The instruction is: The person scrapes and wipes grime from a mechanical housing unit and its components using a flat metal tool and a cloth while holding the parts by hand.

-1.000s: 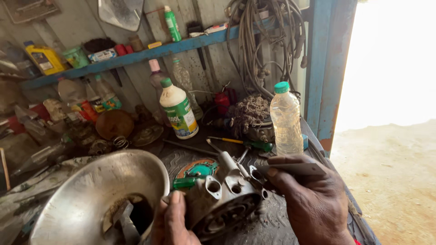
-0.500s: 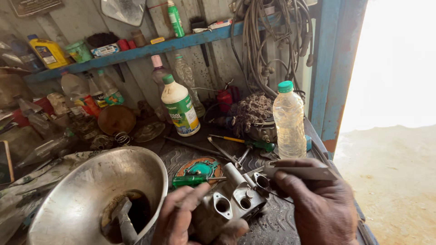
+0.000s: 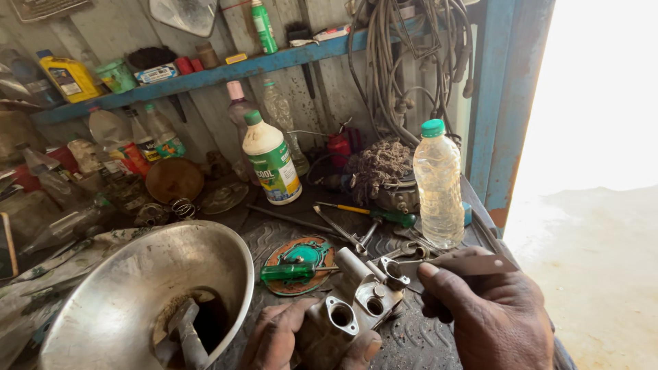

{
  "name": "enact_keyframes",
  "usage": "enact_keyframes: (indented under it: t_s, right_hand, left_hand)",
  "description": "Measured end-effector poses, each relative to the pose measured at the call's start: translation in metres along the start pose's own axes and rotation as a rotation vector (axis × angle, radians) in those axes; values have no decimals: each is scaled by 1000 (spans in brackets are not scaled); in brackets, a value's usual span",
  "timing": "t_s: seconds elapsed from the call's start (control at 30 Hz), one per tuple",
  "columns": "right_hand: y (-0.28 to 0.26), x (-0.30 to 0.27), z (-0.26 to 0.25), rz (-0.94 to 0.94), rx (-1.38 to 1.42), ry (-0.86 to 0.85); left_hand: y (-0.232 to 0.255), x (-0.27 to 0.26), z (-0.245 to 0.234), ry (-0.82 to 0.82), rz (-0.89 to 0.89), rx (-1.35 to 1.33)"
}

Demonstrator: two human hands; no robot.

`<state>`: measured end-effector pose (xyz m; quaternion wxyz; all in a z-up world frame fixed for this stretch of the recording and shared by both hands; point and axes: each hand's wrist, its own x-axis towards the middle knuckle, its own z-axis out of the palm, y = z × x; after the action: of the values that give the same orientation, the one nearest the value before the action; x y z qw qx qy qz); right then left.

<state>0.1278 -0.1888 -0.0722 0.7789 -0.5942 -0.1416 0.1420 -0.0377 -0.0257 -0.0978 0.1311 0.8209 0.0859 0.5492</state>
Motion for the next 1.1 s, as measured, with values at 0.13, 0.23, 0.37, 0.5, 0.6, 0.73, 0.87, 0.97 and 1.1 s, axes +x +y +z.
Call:
enact_keyframes:
  t_s: [0.13,0.23,0.37,0.5,0.6,0.73,0.87,0.97,1.1]
  right_hand:
    - [-10,-3,3,108,-58,76]
    - [-17,-3,6,140,-97,66]
    - [-23,-5,9,248,-103,106]
    - [-28,-8,15,290,13,96]
    - [-30,-11,18,244,57,78]
    - [-33,-13,17,311,46,87]
    - [-37,-15,21,334,16,89]
    - [-39,-16,21,316,34,75]
    - [-36,-11,18,350,56,19]
  left_hand:
    - [5,-2,2,-13,-9,13]
    - [6,-2,0,-7,-10,18]
    - [6,-3,0,-4,-20,30]
    - [6,-4,1,-11,-29,33]
    - [5,-4,3,14,-20,62]
    - [3,-3,3,9,-11,42]
    - [2,0,-2,9,2,39]
    - [0,1,-5,12,10,39]
    - [-7,3,-8,11,10,37]
